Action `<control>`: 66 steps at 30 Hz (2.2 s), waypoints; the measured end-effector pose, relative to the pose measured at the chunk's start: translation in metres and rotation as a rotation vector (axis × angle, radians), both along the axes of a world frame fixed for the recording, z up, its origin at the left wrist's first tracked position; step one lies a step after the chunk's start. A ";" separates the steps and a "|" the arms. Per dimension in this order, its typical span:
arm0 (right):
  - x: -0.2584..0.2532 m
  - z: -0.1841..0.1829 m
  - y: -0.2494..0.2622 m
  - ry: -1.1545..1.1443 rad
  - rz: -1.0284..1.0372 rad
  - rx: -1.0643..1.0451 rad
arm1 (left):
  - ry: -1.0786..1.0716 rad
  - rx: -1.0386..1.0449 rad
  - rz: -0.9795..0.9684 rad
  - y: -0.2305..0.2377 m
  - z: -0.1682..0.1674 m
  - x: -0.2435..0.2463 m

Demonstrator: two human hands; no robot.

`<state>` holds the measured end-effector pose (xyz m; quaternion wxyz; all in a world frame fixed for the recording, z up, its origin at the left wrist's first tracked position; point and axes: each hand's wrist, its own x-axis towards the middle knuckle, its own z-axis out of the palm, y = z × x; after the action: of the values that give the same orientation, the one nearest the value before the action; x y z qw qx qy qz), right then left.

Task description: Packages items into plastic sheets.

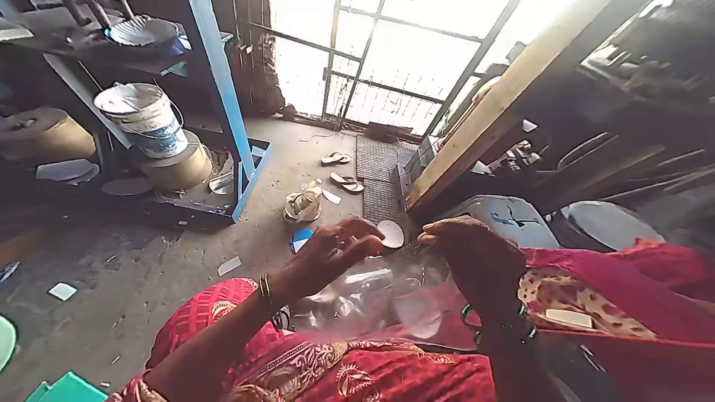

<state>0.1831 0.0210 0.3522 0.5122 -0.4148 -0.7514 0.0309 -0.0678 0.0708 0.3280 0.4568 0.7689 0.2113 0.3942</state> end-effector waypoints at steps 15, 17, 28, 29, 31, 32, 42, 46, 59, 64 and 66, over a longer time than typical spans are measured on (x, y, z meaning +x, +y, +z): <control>0.004 0.000 -0.001 0.015 0.216 -0.152 | -0.112 0.132 0.080 -0.015 -0.001 0.022; 0.007 0.003 -0.002 0.009 0.268 -0.213 | -0.067 0.241 0.154 -0.015 -0.001 0.023; 0.003 -0.002 0.000 -0.009 0.134 -0.263 | -0.122 -0.192 0.162 -0.007 -0.001 0.013; 0.003 -0.002 0.002 -0.009 0.113 -0.252 | -0.116 -0.200 0.128 -0.004 -0.001 0.010; 0.004 -0.001 0.003 -0.010 0.080 -0.248 | -0.088 -0.196 0.052 0.001 -0.001 0.003; 0.005 -0.001 0.004 0.002 0.071 -0.252 | -0.067 -0.191 0.017 0.003 0.000 0.000; 0.004 -0.010 0.012 -0.024 0.121 -0.258 | -0.075 -0.064 0.152 0.005 -0.001 -0.001; 0.004 -0.015 0.017 -0.110 0.114 -0.264 | -0.034 0.111 0.247 0.003 -0.005 0.003; -0.002 0.003 0.010 -0.207 0.090 -0.303 | 0.186 0.261 0.315 0.009 -0.010 0.004; 0.000 -0.006 0.018 -0.152 -0.048 -0.261 | 0.052 0.034 0.427 0.034 -0.013 -0.002; 0.007 -0.013 0.029 0.071 -0.006 -0.334 | -0.031 0.014 0.405 0.049 -0.020 -0.006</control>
<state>0.1904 0.0502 0.3387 0.4626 -0.4949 -0.7161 0.1684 -0.0742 0.1194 0.3077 0.3660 0.7077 0.3518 0.4913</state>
